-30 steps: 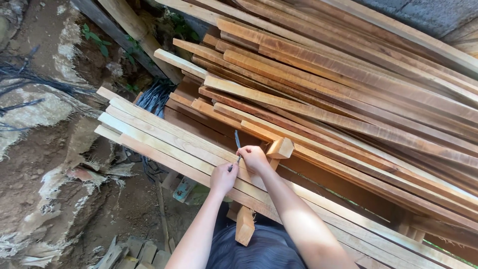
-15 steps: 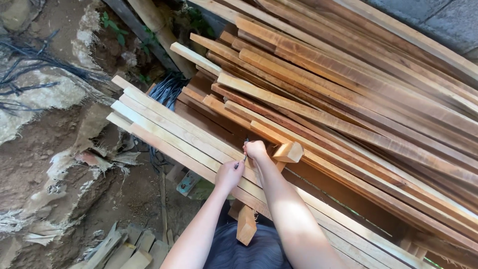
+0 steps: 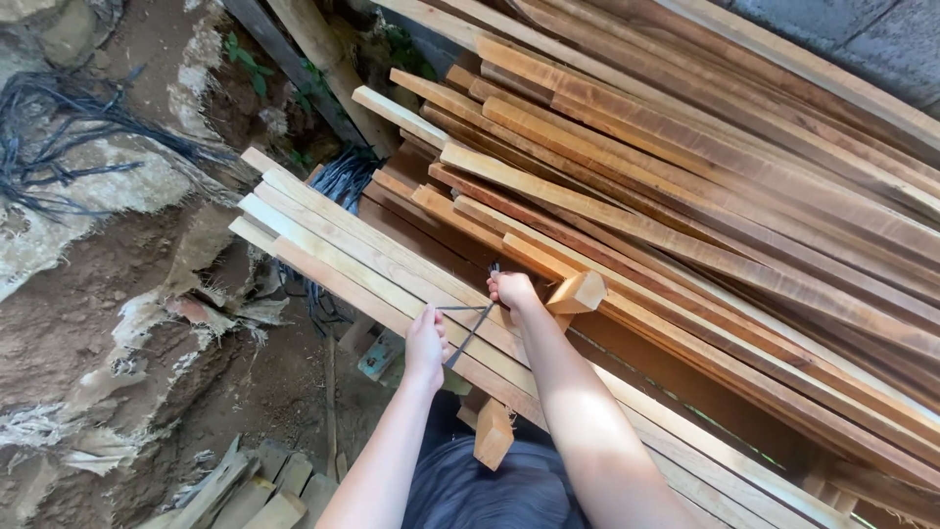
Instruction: Bundling multiple long wood slats together using black plastic strapping material.
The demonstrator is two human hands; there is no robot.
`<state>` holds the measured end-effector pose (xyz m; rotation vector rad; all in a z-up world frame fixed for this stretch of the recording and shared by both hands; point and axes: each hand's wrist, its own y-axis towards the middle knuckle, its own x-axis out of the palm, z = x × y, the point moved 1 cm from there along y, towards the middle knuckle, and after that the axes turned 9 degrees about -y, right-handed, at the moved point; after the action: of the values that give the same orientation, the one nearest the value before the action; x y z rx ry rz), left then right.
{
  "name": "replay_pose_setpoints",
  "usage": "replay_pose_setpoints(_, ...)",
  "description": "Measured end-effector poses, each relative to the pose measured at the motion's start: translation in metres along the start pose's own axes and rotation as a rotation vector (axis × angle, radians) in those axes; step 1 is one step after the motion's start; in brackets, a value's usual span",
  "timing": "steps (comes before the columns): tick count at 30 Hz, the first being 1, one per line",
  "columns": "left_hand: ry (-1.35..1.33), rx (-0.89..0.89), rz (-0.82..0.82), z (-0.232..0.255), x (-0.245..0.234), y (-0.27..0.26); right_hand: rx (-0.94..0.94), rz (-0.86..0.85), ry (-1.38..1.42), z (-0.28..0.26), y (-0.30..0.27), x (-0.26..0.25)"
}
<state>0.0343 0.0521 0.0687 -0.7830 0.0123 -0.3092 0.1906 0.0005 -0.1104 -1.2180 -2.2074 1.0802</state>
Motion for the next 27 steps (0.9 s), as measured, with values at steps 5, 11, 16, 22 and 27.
replay_pose_setpoints(5,0.097,0.038,-0.025,-0.036,0.041,0.069,-0.016,0.054,-0.007,0.003,0.009,0.001)
replay_pose_setpoints(11,0.521,0.161,-0.103,-0.030,0.079,0.063,0.056,0.112,0.044,0.020,0.030,-0.010)
replay_pose_setpoints(16,0.529,0.106,-0.056,-0.030,0.023,0.041,0.144,0.116,0.100,0.017,0.044,0.003)
replay_pose_setpoints(22,0.171,-0.047,-0.115,-0.056,-0.034,-0.017,0.093,0.111,0.157,0.015,0.051,0.005)
replay_pose_setpoints(27,0.382,0.119,-0.171,-0.043,-0.054,0.011,0.008,0.016,0.108,0.023,0.029,-0.011)
